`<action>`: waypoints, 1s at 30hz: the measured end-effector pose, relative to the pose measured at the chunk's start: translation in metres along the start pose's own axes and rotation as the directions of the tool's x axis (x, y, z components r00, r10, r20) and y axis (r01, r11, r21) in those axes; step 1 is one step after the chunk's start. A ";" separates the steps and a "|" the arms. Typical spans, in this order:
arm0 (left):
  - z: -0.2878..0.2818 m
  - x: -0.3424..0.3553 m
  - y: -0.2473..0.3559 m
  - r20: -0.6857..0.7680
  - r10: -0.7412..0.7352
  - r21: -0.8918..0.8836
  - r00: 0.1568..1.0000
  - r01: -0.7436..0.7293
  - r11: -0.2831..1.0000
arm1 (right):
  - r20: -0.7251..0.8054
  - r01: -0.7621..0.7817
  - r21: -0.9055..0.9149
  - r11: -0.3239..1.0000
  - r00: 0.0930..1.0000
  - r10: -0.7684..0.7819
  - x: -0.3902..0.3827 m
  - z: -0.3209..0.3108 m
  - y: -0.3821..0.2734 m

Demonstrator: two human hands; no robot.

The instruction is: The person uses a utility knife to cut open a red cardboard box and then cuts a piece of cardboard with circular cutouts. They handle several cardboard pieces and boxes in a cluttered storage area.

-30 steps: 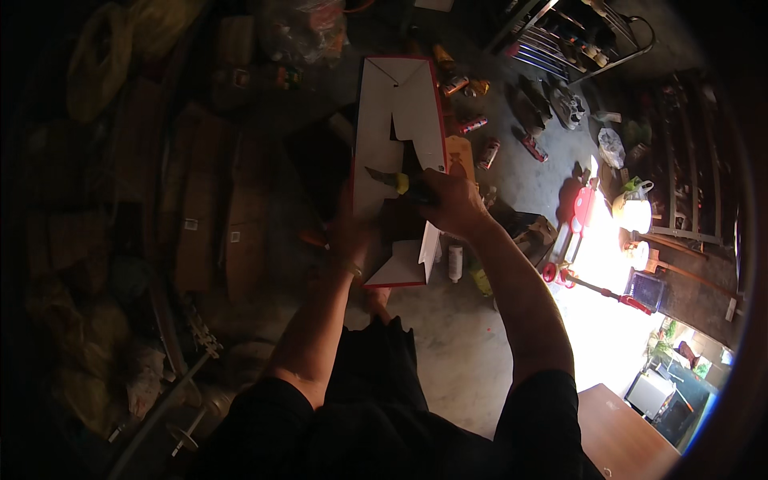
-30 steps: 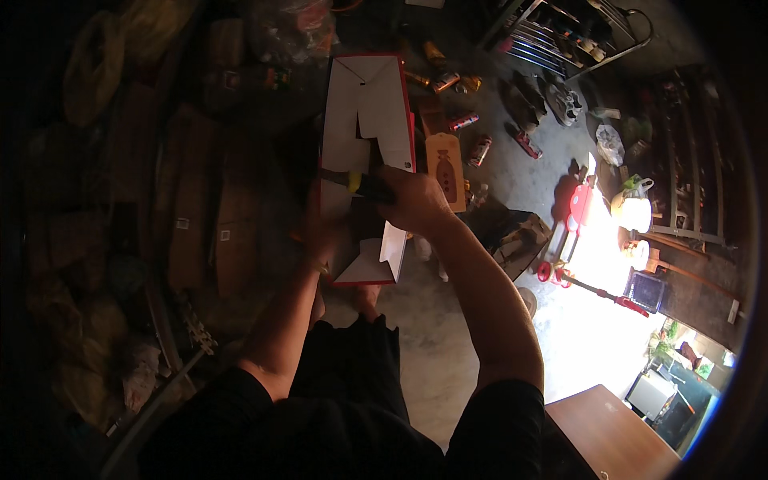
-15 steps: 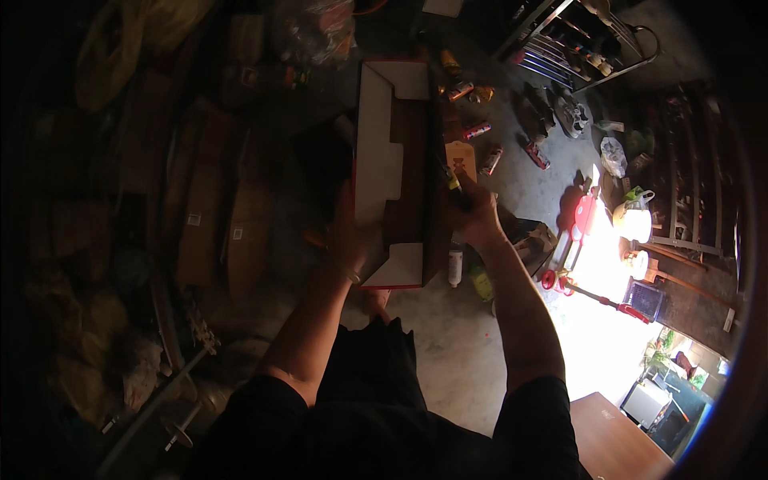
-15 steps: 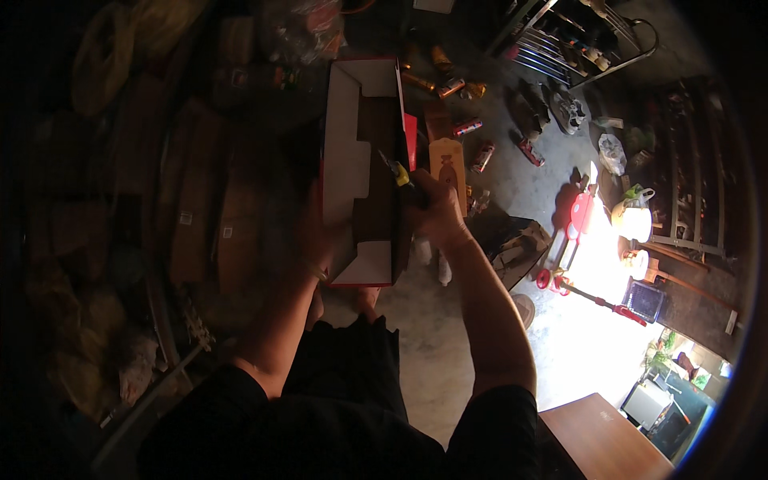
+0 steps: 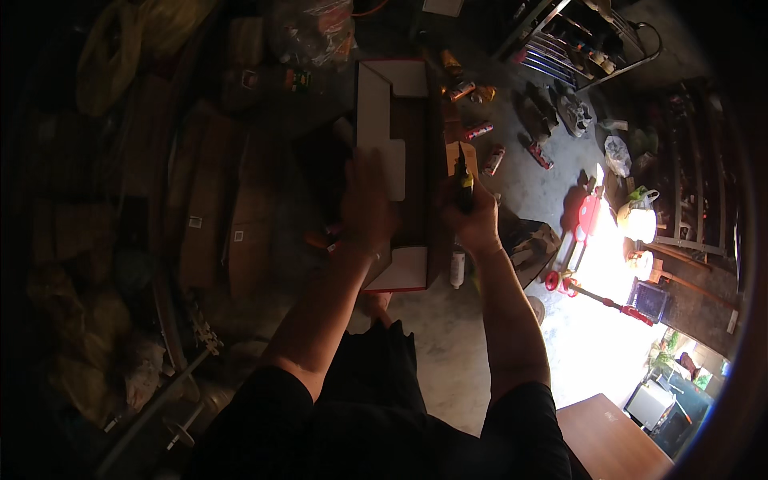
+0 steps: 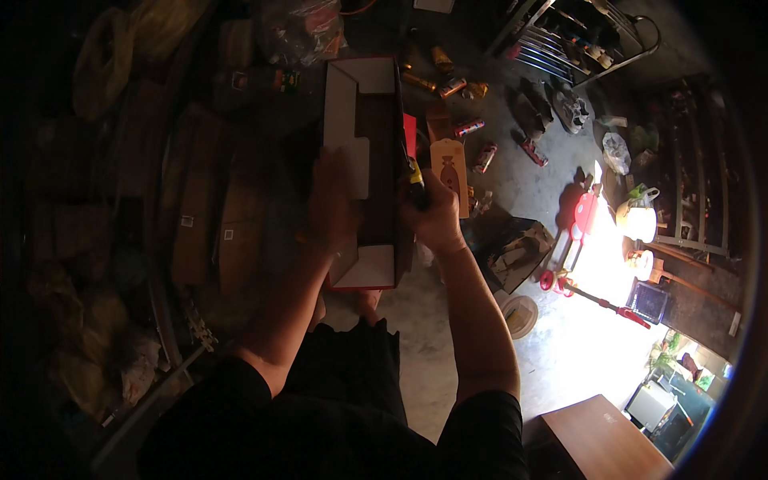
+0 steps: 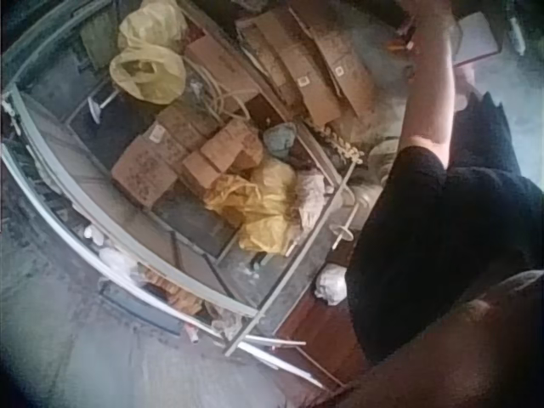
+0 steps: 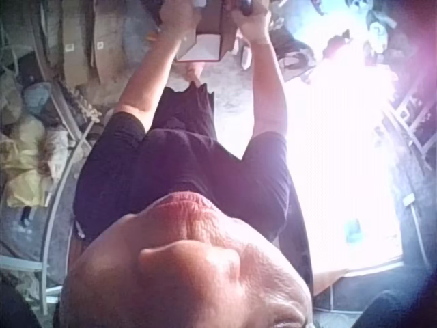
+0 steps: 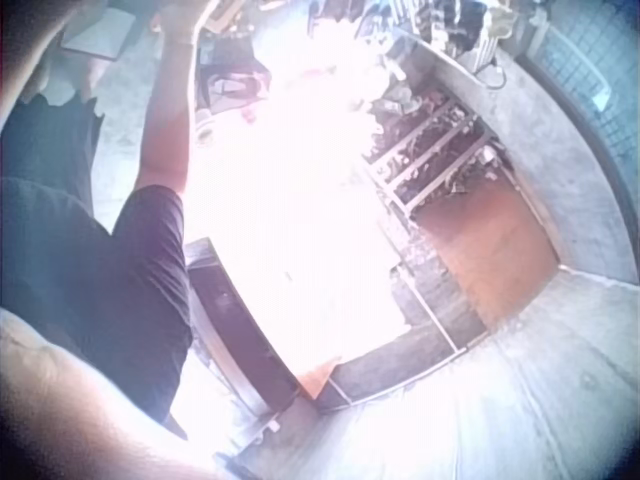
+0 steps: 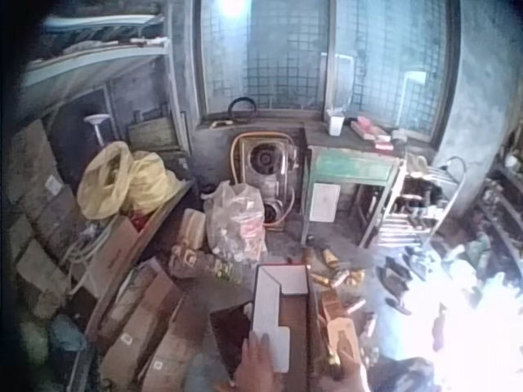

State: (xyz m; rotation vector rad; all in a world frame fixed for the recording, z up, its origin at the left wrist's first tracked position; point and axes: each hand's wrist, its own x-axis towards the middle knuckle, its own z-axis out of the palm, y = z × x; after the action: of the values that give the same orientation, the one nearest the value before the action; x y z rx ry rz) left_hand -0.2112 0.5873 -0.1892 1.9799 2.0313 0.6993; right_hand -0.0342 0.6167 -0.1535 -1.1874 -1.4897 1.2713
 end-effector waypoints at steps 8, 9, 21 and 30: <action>-0.035 0.008 -0.030 0.142 -0.127 -0.786 0.982 0.190 0.588 | -0.121 -0.052 0.283 0.958 0.989 0.090 0.004 -0.023 0.007; -0.047 0.010 -0.025 0.149 -0.097 -0.786 0.984 0.177 0.592 | -0.108 -0.018 0.197 0.980 0.993 0.040 0.005 -0.027 0.007; -0.042 0.008 -0.032 0.348 -0.210 -0.897 0.914 0.390 0.208 | -0.263 -0.009 -0.411 0.912 0.959 -0.109 0.006 -0.031 0.000; -0.051 -0.004 -0.023 0.285 -0.276 -0.833 0.918 0.379 0.403 | -0.177 -0.234 -0.520 0.821 0.970 0.165 0.002 -0.008 -0.029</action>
State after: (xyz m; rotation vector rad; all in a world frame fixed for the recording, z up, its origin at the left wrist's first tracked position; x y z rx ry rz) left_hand -0.2555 0.5746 -0.1571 0.9211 1.3994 1.1900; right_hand -0.0309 0.6186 -0.1240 -1.7981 -1.7213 0.9002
